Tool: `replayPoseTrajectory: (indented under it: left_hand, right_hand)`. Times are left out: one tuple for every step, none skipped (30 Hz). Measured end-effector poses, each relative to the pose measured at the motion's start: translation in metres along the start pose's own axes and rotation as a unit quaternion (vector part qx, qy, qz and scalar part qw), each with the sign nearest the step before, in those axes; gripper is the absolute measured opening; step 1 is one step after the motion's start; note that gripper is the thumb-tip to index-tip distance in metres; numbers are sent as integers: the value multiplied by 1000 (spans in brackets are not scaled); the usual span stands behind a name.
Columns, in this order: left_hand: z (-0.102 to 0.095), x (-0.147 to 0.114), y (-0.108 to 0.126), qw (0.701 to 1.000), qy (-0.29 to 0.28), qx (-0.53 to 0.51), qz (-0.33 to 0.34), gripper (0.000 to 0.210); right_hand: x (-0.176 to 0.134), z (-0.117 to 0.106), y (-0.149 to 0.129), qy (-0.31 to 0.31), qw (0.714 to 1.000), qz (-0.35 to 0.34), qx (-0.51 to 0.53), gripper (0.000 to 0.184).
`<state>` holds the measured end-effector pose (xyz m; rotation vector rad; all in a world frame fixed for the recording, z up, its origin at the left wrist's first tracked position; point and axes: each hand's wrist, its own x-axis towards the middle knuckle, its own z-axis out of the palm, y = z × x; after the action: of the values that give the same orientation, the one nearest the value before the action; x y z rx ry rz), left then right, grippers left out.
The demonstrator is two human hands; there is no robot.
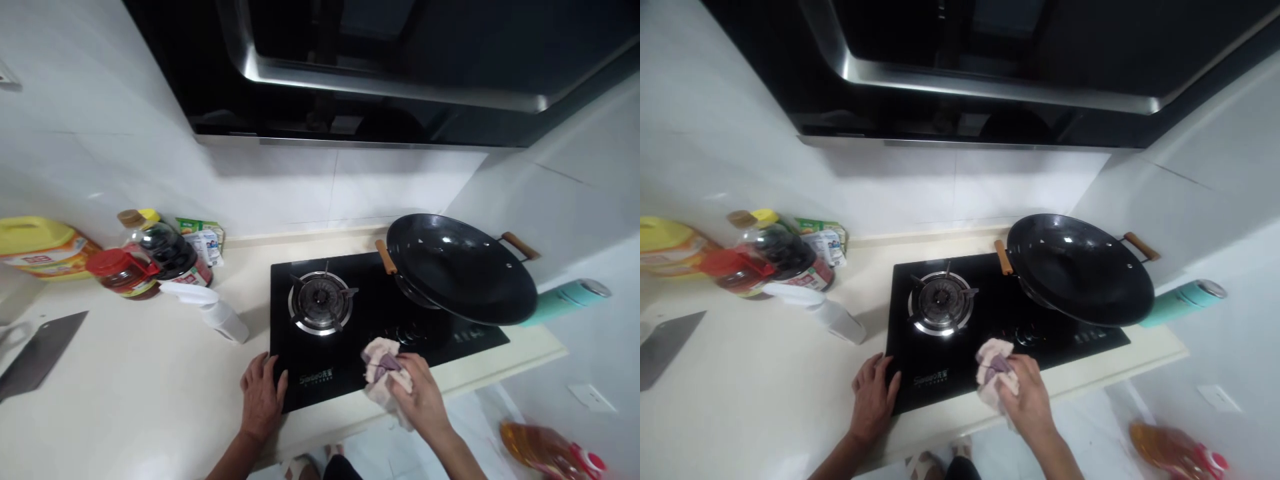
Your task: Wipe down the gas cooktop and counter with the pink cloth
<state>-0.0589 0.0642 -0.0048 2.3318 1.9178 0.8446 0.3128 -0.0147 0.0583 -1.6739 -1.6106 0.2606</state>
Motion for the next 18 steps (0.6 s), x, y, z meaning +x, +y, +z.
replayPoseTrajectory:
  left_hand:
    - [1, 1, -1, 1000, 2, 2, 1, 42]
    - [2, 1, -1, 1000, 3, 5, 2, 43]
    - [2, 2, -1, 1000, 2, 8, 2, 44]
    - [3, 2, -2, 1000, 2, 11, 2, 44]
    - [4, 2, -2, 1000, 1, 14, 1, 45]
    - [4, 3, -2, 1000, -1, 17, -1, 45]
    - [4, 3, -1, 1000, -4, 18, -3, 45]
    - [4, 3, -1, 1000, -8, 20, -5, 45]
    - [4, 4, 0, 1000, -12, 21, -8, 45]
    - [3, 4, 1, 1000, -15, 23, -12, 45]
    - [3, 4, 2, 999, -17, 25, -15, 46]
    - [2, 4, 3, 999, -18, 27, -16, 46]
    - [2, 4, 3, 999, -16, 29, -17, 46]
    - [1, 4, 4, 999, -15, 29, -17, 45]
    - [0, 3, 5, 999, -13, 30, -18, 45]
    - [0, 3, 6, 999, -11, 30, -18, 44]
    - [-1, 2, 7, 999, -9, 29, -20, 43]
    - [-1, 1, 8, 999, -7, 28, -21, 42]
  right_hand:
    - [0, -15, 22, 18, 999, 20, -19, 26]
    - [3, -29, 44, 42, 998, 39, -37, 29]
    - [9, -41, 67, 64, 995, 52, -54, 34]
    - [17, -49, 89, 84, 992, 61, -71, 40]
    - [28, -54, 109, 91, 990, 66, -88, 46]
    - [39, -56, 126, 81, 987, 77, -111, 50]
    - [50, -55, 140, 59, 984, 98, -140, 54]
    - [58, -50, 150, 30, 976, 125, -174, 57]
    - [62, -44, 157, 3, 965, 152, -213, 58]
    - [62, -37, 160, -15, 953, 170, -251, 58]
    - [57, -30, 160, -26, 944, 171, -282, 58]
    - [49, -24, 157, -29, 939, 155, -305, 57]
    - [37, -19, 153, -27, 938, 129, -319, 57]
    - [24, -14, 146, -26, 940, 99, -326, 57]
    - [11, -8, 138, -26, 941, 73, -328, 55]
    - [-2, -3, 128, -29, 944, 50, -326, 53]
    - [-13, 4, 116, -35, 946, 29, -320, 51]
    - [-21, 12, 102, -45, 950, 5, -310, 49]
